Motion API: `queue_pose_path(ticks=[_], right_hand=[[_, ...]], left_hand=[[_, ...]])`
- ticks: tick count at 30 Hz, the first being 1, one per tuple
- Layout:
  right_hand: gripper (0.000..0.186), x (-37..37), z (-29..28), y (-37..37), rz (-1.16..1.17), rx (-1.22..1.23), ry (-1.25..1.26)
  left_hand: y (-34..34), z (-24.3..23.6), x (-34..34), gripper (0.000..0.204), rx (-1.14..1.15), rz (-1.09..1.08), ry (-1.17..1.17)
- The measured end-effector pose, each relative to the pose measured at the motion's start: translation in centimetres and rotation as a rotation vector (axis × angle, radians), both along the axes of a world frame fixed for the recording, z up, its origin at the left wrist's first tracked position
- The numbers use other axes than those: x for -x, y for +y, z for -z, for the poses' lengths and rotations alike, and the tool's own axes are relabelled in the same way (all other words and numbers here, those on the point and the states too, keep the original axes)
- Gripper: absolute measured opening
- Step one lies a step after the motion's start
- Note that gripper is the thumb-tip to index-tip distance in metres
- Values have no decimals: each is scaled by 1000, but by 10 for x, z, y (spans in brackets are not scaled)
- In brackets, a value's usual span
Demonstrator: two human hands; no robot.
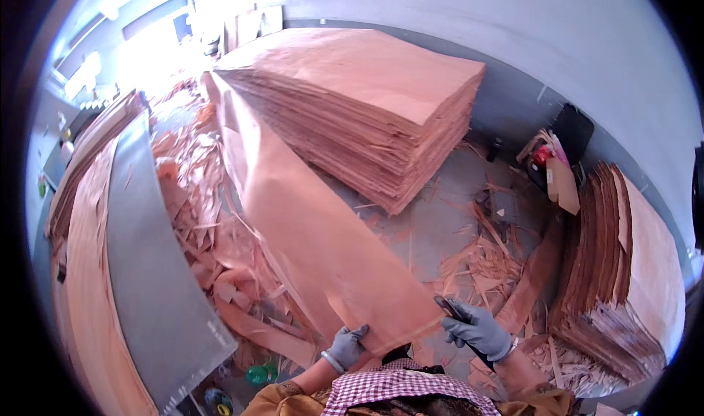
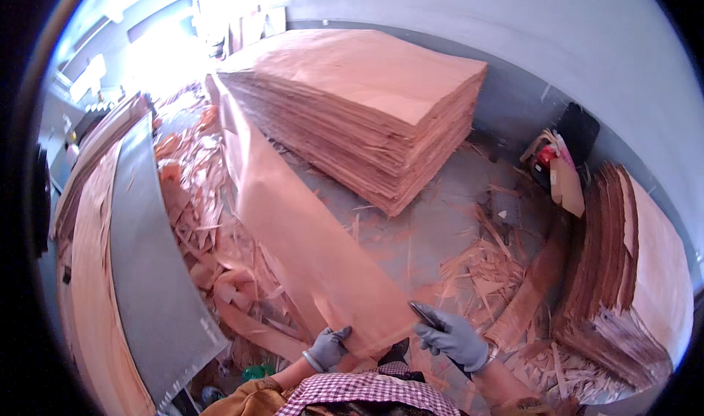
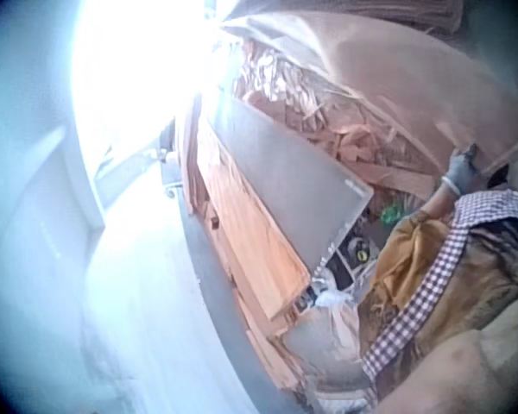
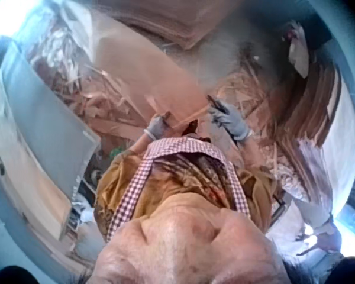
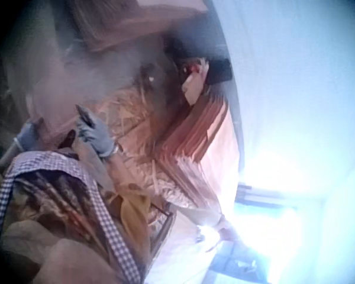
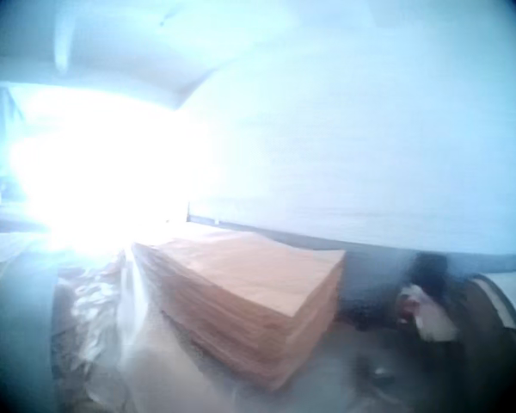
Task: The person prepares large veneer sheets by trimming edges with a utility knife and moving them between stacks in a large workshop.
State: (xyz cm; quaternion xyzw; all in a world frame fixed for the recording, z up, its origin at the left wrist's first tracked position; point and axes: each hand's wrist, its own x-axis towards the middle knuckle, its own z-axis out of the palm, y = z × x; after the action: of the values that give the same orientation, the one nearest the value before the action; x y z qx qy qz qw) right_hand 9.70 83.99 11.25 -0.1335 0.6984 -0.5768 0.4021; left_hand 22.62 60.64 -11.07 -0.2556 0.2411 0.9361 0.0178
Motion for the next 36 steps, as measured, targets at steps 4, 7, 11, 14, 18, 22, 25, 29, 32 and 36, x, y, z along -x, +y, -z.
queue_pose_path(ticks=[4,7,11,14,18,22,25,29,32,36], right_hand=[[51,89,-5,15,-2,171,-102],[49,162,-13,10,18,300,-181],[36,249,-13,-19,61,405,-251],[26,322,-11,-26,217,416,-246],[19,448,-37,-37,207,418,-10],[20,554,-62,-54,162,381,40],[20,630,-75,-59,168,363,80],[19,725,-71,-61,203,354,68],[19,813,-60,-72,155,396,50],[19,936,-44,-87,63,349,103]], left_hand=[[-6,-40,98,27,127,-2,27],[-19,-83,163,26,129,-111,81],[-46,-130,228,16,293,-218,108],[-72,-146,283,15,678,-173,-86],[-83,-168,402,15,654,-322,48],[-83,-213,502,13,637,-388,241],[-83,-209,582,16,608,-394,273],[-87,-213,669,19,656,-361,237],[-96,-216,735,24,749,-400,210],[-97,-183,800,33,787,-572,121]])
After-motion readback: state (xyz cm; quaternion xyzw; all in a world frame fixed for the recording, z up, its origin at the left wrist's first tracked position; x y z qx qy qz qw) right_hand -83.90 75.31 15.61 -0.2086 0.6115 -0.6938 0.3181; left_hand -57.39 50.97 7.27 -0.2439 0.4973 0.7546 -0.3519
